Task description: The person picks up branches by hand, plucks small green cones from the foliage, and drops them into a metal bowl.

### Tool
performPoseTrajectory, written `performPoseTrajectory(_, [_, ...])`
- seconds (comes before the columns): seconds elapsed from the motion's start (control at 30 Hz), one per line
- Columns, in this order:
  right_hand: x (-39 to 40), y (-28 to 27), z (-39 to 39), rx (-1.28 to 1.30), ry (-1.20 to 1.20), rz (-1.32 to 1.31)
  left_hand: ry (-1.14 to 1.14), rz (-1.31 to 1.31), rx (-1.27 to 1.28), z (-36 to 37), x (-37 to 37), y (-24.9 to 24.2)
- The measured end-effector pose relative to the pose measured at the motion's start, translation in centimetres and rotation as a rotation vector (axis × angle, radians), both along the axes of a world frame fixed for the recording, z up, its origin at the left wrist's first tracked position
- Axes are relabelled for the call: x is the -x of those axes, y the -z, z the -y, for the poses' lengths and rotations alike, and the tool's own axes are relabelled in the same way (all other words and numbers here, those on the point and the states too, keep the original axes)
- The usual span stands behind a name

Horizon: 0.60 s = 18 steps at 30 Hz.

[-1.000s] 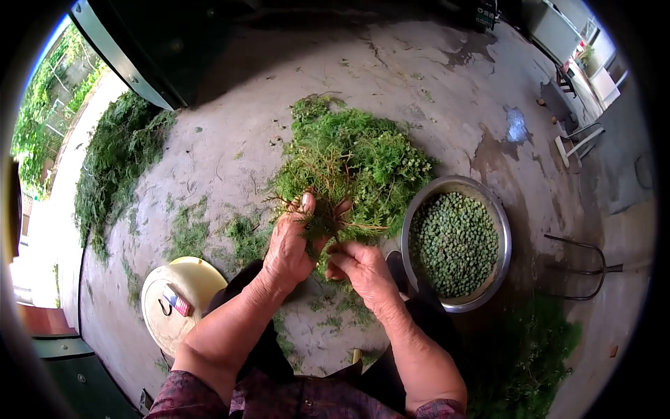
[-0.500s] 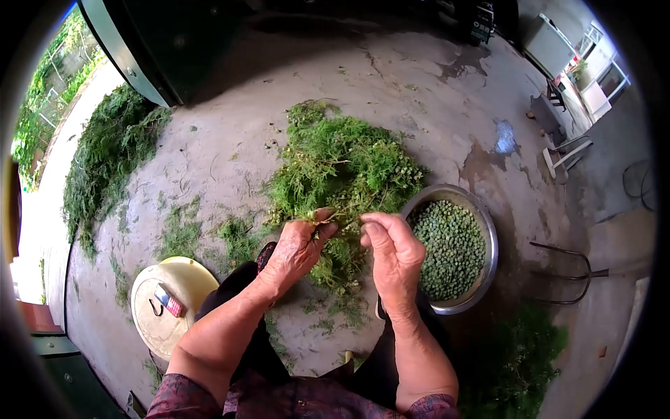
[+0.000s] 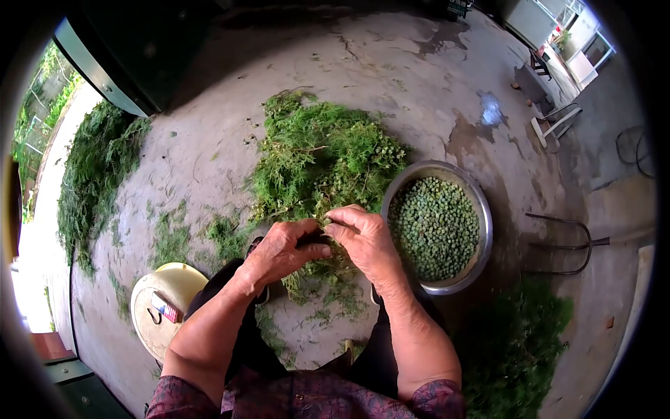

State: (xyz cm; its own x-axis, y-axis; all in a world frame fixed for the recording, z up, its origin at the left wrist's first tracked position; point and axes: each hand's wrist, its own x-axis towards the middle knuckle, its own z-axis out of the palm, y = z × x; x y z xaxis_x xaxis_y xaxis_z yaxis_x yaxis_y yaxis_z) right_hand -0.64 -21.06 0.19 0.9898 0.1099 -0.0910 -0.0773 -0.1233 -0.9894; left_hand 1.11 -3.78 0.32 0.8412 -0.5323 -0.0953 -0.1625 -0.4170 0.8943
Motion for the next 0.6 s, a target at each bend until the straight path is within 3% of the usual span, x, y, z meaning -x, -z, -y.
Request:
performPoseTrajectory(0.3, [0.8,-0.3,0.4,0.098,0.06,0.057,-0.106,-0.089,0.087,0.9,0.4,-0.1])
performPoseTrajectory(0.43, [0.7,-0.6,0.8,0.117,-0.041,0.126,-0.129,-0.154,0.215,0.7,0.6,-0.8])
performPoseTrajectory(0.47, [0.8,-0.7,0.9,0.109,-0.07,0.119,-0.124,-0.13,0.256,0.7,0.8,-1.0])
performPoseTrajectory(0.57, [1.0,0.0,0.8,0.12,-0.053,0.188,0.024,0.27,0.36,0.3,0.3,1.3])
performPoseTrajectory(0.6, [1.1,0.1,0.7,0.001,-0.006,0.115,-0.09,0.013,0.507,0.5,0.3,1.4])
